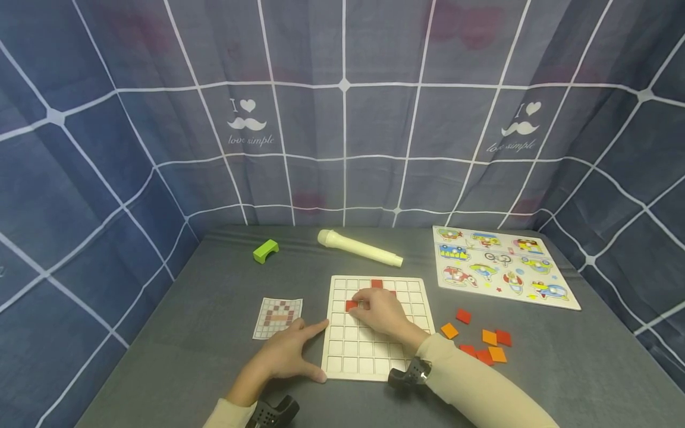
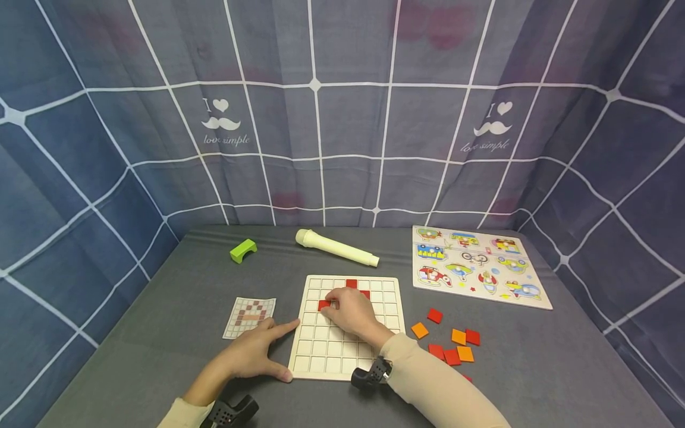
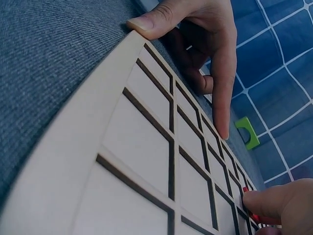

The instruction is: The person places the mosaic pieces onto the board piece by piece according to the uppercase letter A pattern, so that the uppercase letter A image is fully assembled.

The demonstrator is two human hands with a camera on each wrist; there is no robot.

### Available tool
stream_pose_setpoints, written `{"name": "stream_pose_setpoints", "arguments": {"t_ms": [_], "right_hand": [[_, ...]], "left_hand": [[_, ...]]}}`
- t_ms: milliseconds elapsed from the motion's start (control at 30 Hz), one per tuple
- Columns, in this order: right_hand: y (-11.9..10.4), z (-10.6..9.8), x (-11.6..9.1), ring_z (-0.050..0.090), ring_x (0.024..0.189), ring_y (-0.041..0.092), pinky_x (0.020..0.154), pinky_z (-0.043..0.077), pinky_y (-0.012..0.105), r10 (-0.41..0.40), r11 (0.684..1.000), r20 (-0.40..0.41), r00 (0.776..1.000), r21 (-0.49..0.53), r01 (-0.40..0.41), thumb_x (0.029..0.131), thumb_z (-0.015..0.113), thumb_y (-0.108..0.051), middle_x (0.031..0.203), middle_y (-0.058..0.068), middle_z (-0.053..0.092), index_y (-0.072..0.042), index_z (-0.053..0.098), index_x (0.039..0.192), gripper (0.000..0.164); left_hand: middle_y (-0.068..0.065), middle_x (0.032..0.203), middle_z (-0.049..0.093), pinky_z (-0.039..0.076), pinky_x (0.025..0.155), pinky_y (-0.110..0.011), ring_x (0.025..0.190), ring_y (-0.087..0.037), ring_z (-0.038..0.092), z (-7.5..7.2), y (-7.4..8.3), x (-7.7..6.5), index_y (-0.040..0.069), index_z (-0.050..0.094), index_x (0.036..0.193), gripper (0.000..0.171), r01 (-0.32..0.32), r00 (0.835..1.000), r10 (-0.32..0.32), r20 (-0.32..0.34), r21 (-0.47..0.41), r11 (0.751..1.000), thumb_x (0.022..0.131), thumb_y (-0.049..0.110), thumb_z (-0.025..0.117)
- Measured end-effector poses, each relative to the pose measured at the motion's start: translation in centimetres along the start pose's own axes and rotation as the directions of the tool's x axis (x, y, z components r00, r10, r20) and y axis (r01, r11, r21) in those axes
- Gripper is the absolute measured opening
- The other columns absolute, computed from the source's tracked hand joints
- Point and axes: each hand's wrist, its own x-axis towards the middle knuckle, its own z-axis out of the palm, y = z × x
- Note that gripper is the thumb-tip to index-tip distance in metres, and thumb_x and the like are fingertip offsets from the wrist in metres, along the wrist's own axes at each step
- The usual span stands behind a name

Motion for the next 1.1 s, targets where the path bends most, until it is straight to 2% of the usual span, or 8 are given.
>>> {"name": "stream_pose_setpoints", "arguments": {"t_ms": [300,533,833,1100], "right_hand": [[-0.06,-0.18,-0.15,0.045,0.058,0.003,0.052,0.036,0.020,0.004,1.000,0.009,1.000,-0.005,-0.004,0.085,0.074,-0.031,0.072,-0.010,0.059,-0.012,0.073,0.112,0.033],[0.05,-0.10,-0.14,0.043,0.056,0.004,0.049,0.034,0.020,-0.008,1.000,0.006,1.000,-0.012,0.009,0.086,0.073,-0.028,0.065,-0.010,0.054,-0.013,0.074,0.107,0.026],[-0.18,-0.01,-0.32,0.038,0.051,0.003,0.046,0.031,0.019,0.003,1.000,0.004,1.000,-0.008,-0.003,0.086,0.073,-0.030,0.062,-0.009,0.050,-0.012,0.074,0.108,0.028],[-0.50,-0.14,-0.35,0.042,0.056,0.005,0.050,0.034,0.022,0.022,1.000,0.022,1.000,-0.008,-0.022,0.087,0.073,-0.033,0.067,-0.008,0.054,-0.013,0.073,0.113,0.033]], "left_hand": [[-0.002,0.093,0.047,0.034,0.060,-0.028,0.071,-0.016,0.043,0.20,0.03,0.06,0.021,0.050,0.145,0.103,0.013,1.000,-0.013,0.009,-0.008,1.000,0.056,0.051,0.090],[-0.002,0.093,0.047,0.034,0.060,-0.028,0.072,-0.016,0.043,0.30,0.06,0.16,0.021,0.049,0.146,0.104,0.018,1.000,-0.017,0.013,-0.012,1.000,0.056,0.052,0.090],[-0.002,0.094,0.047,0.034,0.061,-0.028,0.072,-0.016,0.043,0.31,0.03,0.08,0.020,0.049,0.146,0.103,0.008,1.000,-0.008,0.009,-0.011,1.000,0.056,0.051,0.090],[-0.002,0.094,0.048,0.035,0.061,-0.028,0.072,-0.016,0.043,0.33,-0.18,0.06,0.020,0.050,0.146,0.104,-0.002,1.000,0.002,-0.001,-0.003,1.000,0.056,0.051,0.091]]}}
